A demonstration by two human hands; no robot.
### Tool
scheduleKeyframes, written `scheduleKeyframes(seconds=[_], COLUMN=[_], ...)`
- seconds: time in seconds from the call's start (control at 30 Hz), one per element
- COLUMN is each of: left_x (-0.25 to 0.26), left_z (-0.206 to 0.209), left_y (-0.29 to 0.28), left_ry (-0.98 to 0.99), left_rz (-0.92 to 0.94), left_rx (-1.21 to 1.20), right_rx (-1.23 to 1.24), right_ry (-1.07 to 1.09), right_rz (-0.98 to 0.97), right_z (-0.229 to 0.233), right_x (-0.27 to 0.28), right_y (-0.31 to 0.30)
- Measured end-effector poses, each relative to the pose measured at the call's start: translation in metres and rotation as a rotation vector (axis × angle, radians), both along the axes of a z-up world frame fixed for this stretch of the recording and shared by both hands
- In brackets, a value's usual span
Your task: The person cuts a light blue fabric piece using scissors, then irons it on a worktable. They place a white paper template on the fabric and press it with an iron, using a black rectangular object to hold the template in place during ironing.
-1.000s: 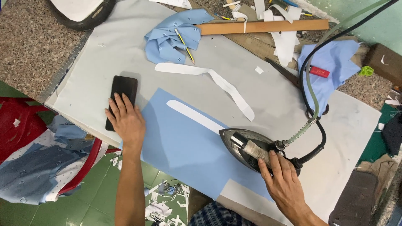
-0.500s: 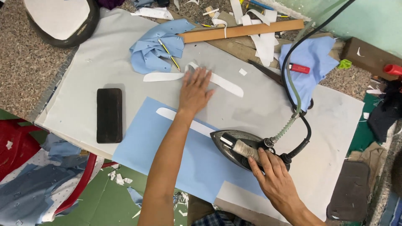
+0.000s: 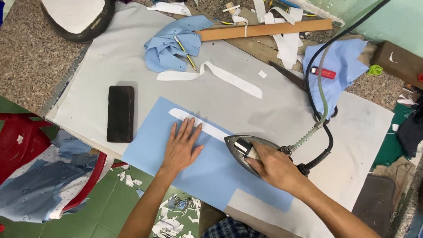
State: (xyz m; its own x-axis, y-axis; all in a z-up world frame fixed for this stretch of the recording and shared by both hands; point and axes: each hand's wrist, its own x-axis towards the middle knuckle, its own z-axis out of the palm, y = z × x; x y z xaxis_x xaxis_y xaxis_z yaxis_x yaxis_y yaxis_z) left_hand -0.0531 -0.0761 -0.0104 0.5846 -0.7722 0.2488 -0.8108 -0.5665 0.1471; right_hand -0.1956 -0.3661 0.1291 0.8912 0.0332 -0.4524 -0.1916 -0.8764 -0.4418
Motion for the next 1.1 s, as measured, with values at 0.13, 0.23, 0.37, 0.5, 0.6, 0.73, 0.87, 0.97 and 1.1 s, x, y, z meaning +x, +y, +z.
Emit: scheduleKeyframes(seconds=[0.13,0.23,0.37,0.5,0.6,0.73,0.87,0.97,1.1], left_x=[0.011,0.011,0.011,0.013,0.013,0.012,0.013,0.013,0.012], left_z=[-0.015,-0.012,0.011,0.014,0.014,0.007,0.008,0.002,-0.008], left_y=[0.009,0.009,0.002,0.003,0.003,0.006,0.006,0.007,0.007], left_ry=[0.115,0.152,0.06,0.06,0.068,0.099,0.106,0.125,0.218], left_rz=[0.075,0.134,0.14,0.142,0.14,0.142,0.138,0.148,0.193], left_rx=[0.029,0.072,0.025,0.014,0.013,0.058,0.047,0.039,0.025], right_rx=[-0.036,-0.137,-0.225,-0.416,-0.447,-0.447,-0.417,-0.385,-0.314], right_ry=[0.187,0.208,0.062,-0.245,-0.239,-0.169,-0.141,-0.248,0.059], right_rz=[-0.008,-0.025,-0.05,-0.005,-0.01,-0.034,-0.036,0.005,0.007], right_z=[0.018,0.027,-0.026,-0.049,-0.049,-0.049,-0.046,-0.025,0.007], right_x=[0.013,0.02,-0.001,-0.012,-0.012,-0.01,0.01,0.036,0.073], right_y=[0.011,0.02,0.018,0.021,0.019,0.022,0.033,0.047,0.065])
